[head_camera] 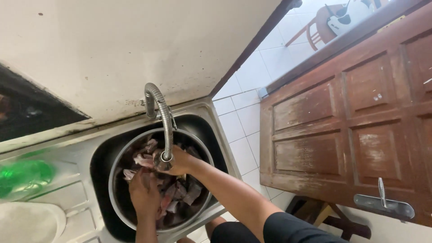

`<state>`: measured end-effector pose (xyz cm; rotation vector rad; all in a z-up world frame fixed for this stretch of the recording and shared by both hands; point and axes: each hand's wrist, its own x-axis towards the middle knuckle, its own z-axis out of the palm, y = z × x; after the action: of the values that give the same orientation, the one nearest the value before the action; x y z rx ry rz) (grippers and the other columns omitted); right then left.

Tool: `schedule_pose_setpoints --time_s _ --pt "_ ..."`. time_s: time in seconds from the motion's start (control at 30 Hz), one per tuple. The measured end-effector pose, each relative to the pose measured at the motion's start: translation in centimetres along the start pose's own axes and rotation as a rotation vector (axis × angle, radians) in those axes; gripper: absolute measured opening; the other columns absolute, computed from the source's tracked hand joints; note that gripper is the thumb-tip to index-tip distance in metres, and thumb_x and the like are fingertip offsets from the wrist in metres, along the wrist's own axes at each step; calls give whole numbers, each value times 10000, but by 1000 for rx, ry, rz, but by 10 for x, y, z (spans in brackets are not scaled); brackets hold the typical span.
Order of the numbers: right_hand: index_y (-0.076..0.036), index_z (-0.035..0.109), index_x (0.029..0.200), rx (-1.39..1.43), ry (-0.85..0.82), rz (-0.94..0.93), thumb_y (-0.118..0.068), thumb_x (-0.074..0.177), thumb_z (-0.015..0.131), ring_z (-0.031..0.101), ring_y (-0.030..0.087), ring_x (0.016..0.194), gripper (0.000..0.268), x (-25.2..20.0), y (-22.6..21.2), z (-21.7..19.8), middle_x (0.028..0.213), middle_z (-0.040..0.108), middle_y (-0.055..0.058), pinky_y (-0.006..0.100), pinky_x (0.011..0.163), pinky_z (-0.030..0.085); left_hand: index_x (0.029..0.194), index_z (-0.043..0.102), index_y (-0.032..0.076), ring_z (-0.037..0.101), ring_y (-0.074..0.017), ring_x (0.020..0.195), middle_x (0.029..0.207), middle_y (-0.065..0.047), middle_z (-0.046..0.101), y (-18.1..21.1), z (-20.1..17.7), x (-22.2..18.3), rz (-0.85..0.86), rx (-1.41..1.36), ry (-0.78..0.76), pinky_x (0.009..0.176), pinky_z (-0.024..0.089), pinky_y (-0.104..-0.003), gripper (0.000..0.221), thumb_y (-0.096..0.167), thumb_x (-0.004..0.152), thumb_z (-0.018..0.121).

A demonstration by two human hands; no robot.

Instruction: Cutting raw fish into pieces using a cleaver on a tray and then washing the pieces in a metal bowl at a sink.

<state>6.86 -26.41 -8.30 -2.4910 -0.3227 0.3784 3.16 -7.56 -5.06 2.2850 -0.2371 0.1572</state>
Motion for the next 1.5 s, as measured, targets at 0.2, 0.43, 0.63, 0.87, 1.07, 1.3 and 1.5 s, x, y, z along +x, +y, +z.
schedule_pose_setpoints --time_s 0.2,0.43,0.63,0.87,1.07,1.3,1.5 --pt "-119 474 884 500 126 -52 -136 976 463 490 242 817 95 -33 -9 11 890 517 81 418 794 418 1484 496 115 462 -293 1413 1502 -141 527 58 -3 20 -777 -490 -343 1158 350 -420 572 435 1032 353" --pt "-31 531 860 -839 473 -329 -102 937 229 565 598 857 320 -45 61 183 886 596 390 716 839 403 1337 615 2 510 -452 1336 1330 -318 604 12 57 -12 -587 -622 -14 1161 351 -548 409 283 1041 595" --pt "-90 603 909 -566 268 -403 -207 882 415 608 484 905 223 -53 54 111 925 636 256 625 820 461 1207 635 92 463 -224 865 956 -125 477 34 13 8 -743 -1245 17 796 394 -399 305 336 1024 646" --pt "-171 700 976 -516 70 -217 -348 806 669 668 330 970 247 2 34 36 977 692 75 502 792 542 1183 739 72 689 -317 900 1108 -230 657 22 -19 -17 -1072 -898 -40 507 642 -464 498 287 760 890" --pt "-162 743 742 -566 119 45 -573 684 789 684 334 816 417 74 -44 44 721 684 66 474 606 516 1021 584 11 606 -293 710 915 -176 550 36 -62 -16 -1203 -797 42 282 449 -412 575 434 769 882" --pt "-44 718 765 -724 455 133 -347 746 803 634 367 691 314 74 8 122 632 630 164 448 606 438 1310 487 18 485 -203 1104 1156 -110 487 36 -72 -20 -1077 -1018 330 950 461 -349 684 409 863 827" --pt "-153 498 1133 -182 -57 86 -405 995 582 741 399 895 300 53 -21 47 919 717 187 517 728 586 1525 458 181 250 -391 1519 1554 -203 387 40 -75 -13 -1172 -1229 294 1149 49 -778 576 317 985 603"
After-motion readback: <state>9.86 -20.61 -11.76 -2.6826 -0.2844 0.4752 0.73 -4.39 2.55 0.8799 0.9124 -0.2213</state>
